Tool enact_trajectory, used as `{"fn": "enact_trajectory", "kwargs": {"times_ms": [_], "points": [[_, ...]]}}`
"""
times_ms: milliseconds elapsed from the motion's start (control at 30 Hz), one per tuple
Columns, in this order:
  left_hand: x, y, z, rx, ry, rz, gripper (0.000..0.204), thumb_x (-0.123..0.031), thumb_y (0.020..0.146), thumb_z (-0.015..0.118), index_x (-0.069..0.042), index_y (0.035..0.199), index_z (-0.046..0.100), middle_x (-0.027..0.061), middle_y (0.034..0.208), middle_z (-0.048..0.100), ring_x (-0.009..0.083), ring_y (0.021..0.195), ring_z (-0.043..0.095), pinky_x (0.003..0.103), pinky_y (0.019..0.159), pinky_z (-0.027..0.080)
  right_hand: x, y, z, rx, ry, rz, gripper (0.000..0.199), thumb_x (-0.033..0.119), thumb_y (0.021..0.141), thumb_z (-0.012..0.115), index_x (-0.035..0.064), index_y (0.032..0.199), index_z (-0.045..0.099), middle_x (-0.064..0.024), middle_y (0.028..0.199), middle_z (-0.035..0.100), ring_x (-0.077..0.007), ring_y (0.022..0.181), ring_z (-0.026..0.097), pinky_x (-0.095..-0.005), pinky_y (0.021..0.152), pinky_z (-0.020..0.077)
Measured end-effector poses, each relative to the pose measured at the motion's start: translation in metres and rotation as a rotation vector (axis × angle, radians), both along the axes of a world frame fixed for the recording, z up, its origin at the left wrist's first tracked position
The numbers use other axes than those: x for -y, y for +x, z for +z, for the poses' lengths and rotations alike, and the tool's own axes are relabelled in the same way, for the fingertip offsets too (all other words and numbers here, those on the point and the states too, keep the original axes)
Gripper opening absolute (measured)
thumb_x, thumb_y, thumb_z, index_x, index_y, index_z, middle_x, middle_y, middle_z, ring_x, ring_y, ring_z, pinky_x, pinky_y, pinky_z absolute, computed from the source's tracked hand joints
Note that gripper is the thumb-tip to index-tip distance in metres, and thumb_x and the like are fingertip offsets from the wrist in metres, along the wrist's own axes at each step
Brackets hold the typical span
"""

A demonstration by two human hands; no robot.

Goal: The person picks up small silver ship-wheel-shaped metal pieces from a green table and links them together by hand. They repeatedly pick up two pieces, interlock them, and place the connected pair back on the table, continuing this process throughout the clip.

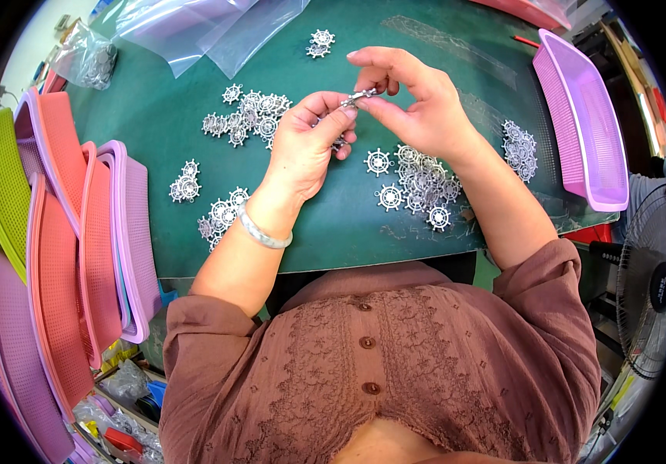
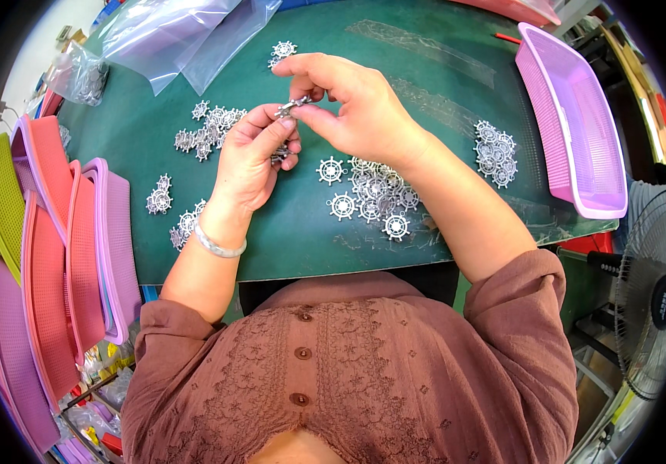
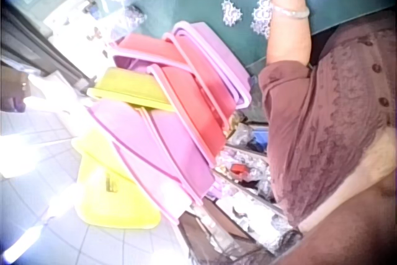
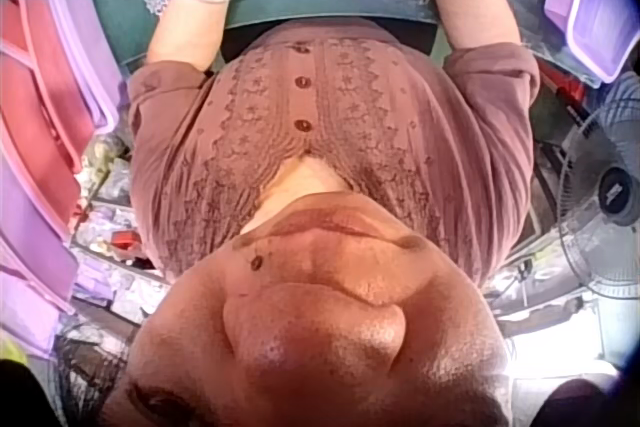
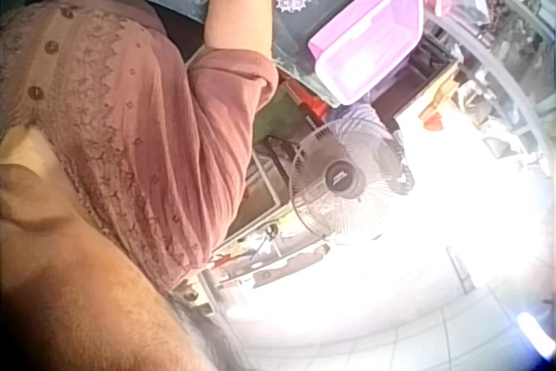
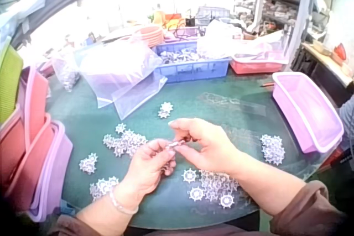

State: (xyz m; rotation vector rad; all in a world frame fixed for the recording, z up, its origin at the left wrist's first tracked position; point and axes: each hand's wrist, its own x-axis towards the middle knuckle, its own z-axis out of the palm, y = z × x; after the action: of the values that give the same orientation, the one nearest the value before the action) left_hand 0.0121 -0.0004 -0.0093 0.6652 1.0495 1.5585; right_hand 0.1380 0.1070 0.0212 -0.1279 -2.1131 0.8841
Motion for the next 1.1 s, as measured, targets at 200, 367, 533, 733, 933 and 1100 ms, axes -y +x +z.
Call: {"fn": "enact_trajectory", "kwargs": {"times_ms": [200,367,533,733,933,1100], "points": [[0.0019,-0.0014,0.0072,0.057,-0.032,-0.043,0.017,-0.02,0.085,0.054,-0.004,0.09,0.056,0.0027,0.071,0.054,0.0103,0.061,0.051,0.022,0.047,0.038,0.0007,0.0003,0.0012,0.059,0.165,-0.063,0.048,-0.003,0.064,0.063,0.0109,0.109,0.053,-0.0029,0.073,0.055,-0.0196,0.069,0.054,-0.0293,0.061,0.0456],[0.0031,0.0003,0.0059,0.003,-0.035,-0.048,0.023,-0.026,0.086,0.051,-0.004,0.09,0.056,0.0024,0.071,0.053,0.0108,0.062,0.05,0.022,0.047,0.038,0.003,-0.0022,0.0007,0.043,0.207,-0.036,0.051,-0.003,0.063,0.063,0.0123,0.11,0.052,-0.0024,0.074,0.055,-0.0205,0.069,0.053,-0.031,0.061,0.0454],[0.0018,-0.0013,0.0057,0.182,-0.009,-0.109,0.027,-0.032,0.087,0.049,-0.006,0.084,0.056,0.0024,0.07,0.052,0.0117,0.06,0.049,0.022,0.047,0.037,0.0034,-0.0026,-0.0041,-0.004,0.034,0.027,0.049,-0.004,0.066,0.062,0.0102,0.113,0.051,-0.0036,0.076,0.056,-0.0177,0.071,0.055,-0.0287,0.064,0.0458],[0.001,-0.0043,0.004,0.299,0.017,-0.163,0.038,-0.037,0.088,0.037,-0.004,0.086,0.055,0.0049,0.072,0.054,0.0148,0.059,0.05,0.025,0.046,0.039,0.0065,-0.0014,-0.0021,-0.005,-0.104,0.073,0.046,-0.003,0.07,0.062,0.0083,0.113,0.051,-0.0022,0.08,0.059,-0.0127,0.071,0.056,-0.0253,0.066,0.044],[0.0007,-0.0068,-0.0005,0.411,0.014,-0.212,0.04,-0.034,0.09,0.031,-0.003,0.088,0.055,0.006,0.073,0.053,0.0165,0.063,0.049,0.024,0.047,0.039,0.0073,-0.0018,-0.0033,-0.01,-0.125,0.093,0.045,-0.001,0.071,0.062,0.0083,0.114,0.05,-0.0016,0.077,0.058,-0.0113,0.07,0.055,-0.0247,0.064,0.0436],[-0.0006,-0.0079,0.0008,0.482,-0.023,-0.231,0.039,-0.033,0.09,0.032,-0.002,0.086,0.055,0.006,0.07,0.054,0.0161,0.06,0.049,0.025,0.046,0.039,0.0049,-0.0023,-0.0076,0.011,-0.249,0.133,0.033,0.002,0.077,0.058,0.0029,0.11,0.052,-0.0037,0.08,0.06,-0.0103,0.074,0.056,-0.0242,0.068,0.0456]]}}
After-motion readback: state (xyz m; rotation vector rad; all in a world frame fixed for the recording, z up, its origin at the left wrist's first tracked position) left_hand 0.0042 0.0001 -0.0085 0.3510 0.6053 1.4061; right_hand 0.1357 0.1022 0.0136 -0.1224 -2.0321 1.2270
